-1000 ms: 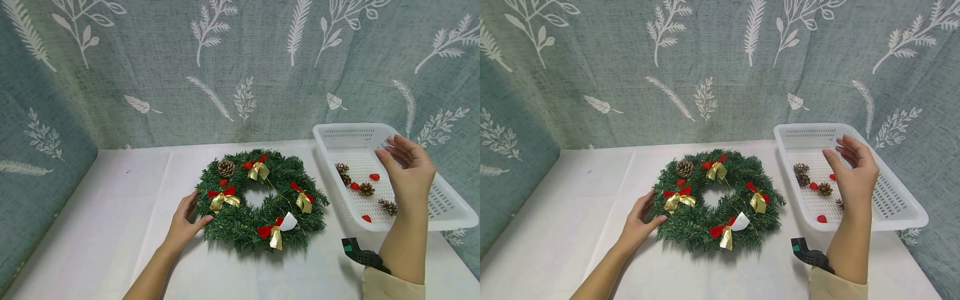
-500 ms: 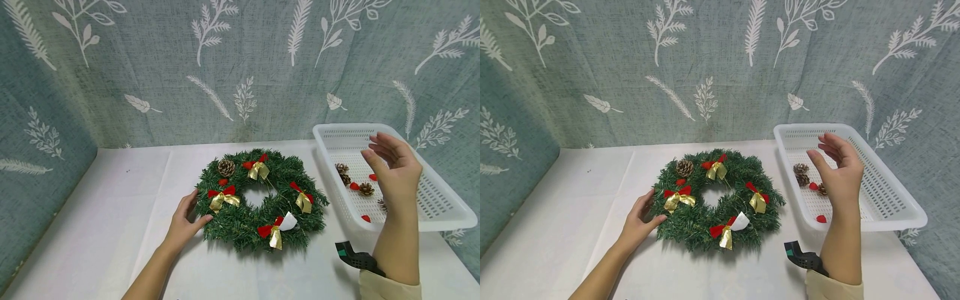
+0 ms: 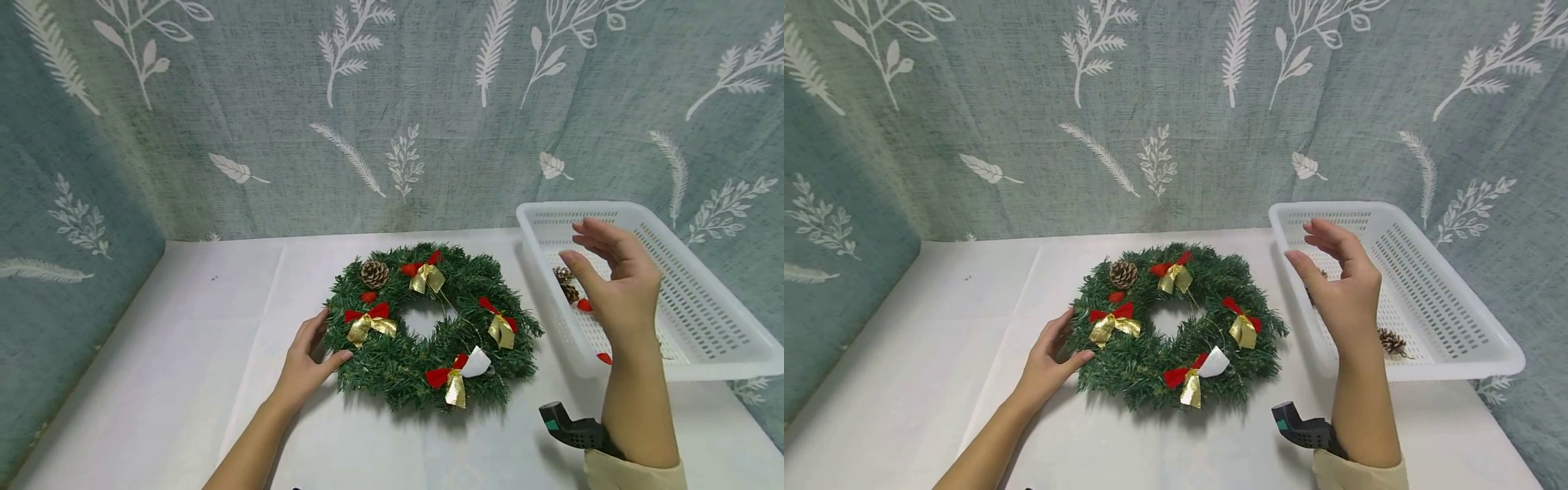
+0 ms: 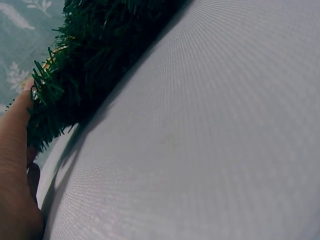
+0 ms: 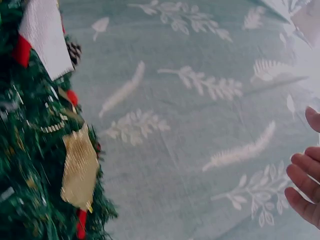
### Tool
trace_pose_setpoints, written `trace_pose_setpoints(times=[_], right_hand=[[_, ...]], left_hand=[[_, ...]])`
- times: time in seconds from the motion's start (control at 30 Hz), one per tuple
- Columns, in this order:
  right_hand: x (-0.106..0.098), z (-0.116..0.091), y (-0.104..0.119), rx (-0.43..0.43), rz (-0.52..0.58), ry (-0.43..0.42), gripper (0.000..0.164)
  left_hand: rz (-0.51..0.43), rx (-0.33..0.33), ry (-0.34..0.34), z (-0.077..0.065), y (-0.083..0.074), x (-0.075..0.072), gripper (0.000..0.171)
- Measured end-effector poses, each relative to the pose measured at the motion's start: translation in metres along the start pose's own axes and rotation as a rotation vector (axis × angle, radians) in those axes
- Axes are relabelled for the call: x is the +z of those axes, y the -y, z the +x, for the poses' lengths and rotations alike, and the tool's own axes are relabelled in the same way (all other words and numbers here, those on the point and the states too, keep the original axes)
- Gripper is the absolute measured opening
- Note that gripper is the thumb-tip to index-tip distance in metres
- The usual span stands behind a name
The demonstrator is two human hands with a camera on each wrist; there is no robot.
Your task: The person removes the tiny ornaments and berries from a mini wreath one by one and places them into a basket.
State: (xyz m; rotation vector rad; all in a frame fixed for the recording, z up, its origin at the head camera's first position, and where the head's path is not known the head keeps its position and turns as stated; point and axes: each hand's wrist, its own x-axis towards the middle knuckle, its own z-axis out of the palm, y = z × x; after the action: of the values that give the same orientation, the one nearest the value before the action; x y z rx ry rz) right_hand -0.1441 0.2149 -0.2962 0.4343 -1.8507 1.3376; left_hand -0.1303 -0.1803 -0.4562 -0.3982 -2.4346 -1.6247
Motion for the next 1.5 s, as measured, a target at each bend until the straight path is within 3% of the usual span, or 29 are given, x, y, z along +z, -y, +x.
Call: trace_pose_setpoints(times=[0.13,0.43,0.97,1.1,1.3,1.5], right_hand=[[0.012,-0.002,0.003,-0.045,0.043,0.028,0.041],[0.041,-0.01,0.011,0.049,0.074,0.155,0.044],[0.08,0.002,0.02,-0.067,-0.021,0.368,0.046],[0.088,0.011,0.017,0.006,-0.006,0.442,0.043],[0.099,0.026,0.005,0.184,0.093,0.59,0.038],[0.109,0.039,-0.002,0.382,0.223,0.625,0.038]], left_hand=[[0.015,-0.004,0.004,0.0,0.002,0.001,0.08],[0.01,-0.008,0.02,-0.002,0.0,-0.001,0.08],[0.0,-0.019,0.014,-0.001,-0.001,-0.001,0.082],[0.002,-0.013,0.014,-0.001,-0.001,0.0,0.082],[0.005,-0.018,0.004,-0.001,-0.001,0.0,0.081],[0.01,-0.005,-0.003,-0.001,0.002,0.001,0.081]])
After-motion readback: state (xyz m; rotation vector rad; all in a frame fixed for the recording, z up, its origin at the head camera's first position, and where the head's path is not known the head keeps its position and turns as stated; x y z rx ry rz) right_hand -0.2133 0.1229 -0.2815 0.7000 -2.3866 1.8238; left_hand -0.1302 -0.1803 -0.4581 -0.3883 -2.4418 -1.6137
